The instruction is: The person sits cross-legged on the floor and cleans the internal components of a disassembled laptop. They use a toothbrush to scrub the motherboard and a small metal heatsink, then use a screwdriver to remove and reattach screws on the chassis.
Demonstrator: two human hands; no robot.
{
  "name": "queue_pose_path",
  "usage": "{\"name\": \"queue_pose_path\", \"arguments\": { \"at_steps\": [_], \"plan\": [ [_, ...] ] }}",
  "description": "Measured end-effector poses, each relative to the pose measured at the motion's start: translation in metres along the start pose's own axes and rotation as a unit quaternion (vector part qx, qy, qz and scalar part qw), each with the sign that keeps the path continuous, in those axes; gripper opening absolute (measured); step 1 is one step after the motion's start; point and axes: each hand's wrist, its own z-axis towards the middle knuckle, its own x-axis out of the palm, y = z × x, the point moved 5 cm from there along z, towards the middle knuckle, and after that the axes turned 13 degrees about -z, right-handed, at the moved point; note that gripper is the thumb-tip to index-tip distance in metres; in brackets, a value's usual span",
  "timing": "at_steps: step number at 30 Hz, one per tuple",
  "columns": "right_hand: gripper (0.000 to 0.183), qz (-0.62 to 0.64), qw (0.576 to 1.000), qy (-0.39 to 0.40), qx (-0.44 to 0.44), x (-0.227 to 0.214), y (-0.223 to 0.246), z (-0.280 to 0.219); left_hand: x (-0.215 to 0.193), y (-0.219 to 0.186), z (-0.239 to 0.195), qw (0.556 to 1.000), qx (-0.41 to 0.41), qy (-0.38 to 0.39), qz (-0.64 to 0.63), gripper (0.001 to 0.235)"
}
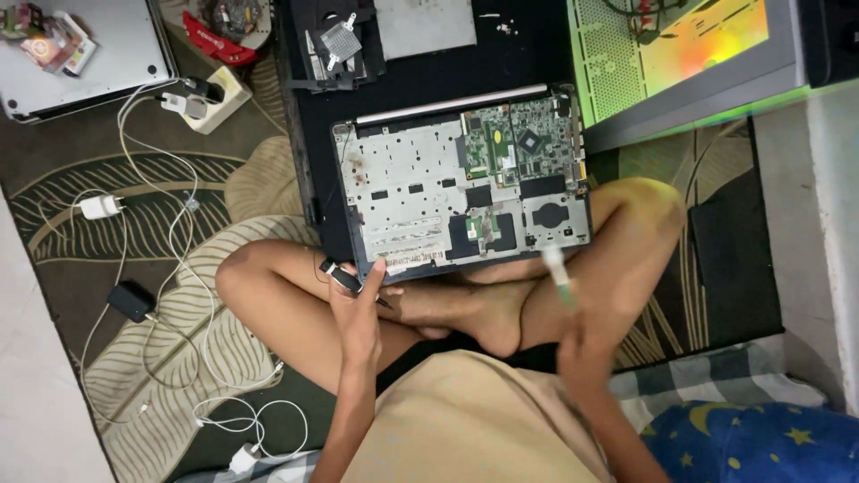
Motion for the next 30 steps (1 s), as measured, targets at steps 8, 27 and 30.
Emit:
{"name": "queue_pose_path", "arguments": {
  "at_steps": [8, 27, 30],
  "plan": [
    [0.059, 0.047, 0.990, 0.135, 0.000, -0.014, 0.093, 0.053, -0.003, -0.006, -0.004, 0.996, -0.031, 0.071, -0.034, 0.020],
    [0.020, 0.397, 0.880, 0.261, 0.019, -0.053, 0.181, 0.200, -0.007, -0.047, -0.040, 0.998, 0.020, 0.001, -0.056, 0.015],
    [0.018, 0.382, 0.890, 0.250, 0.013, -0.069, 0.193, 0.194, 0.034, -0.085, -0.059, 0.987, 0.058, 0.139, 0.051, 0.020]
  ]
}}
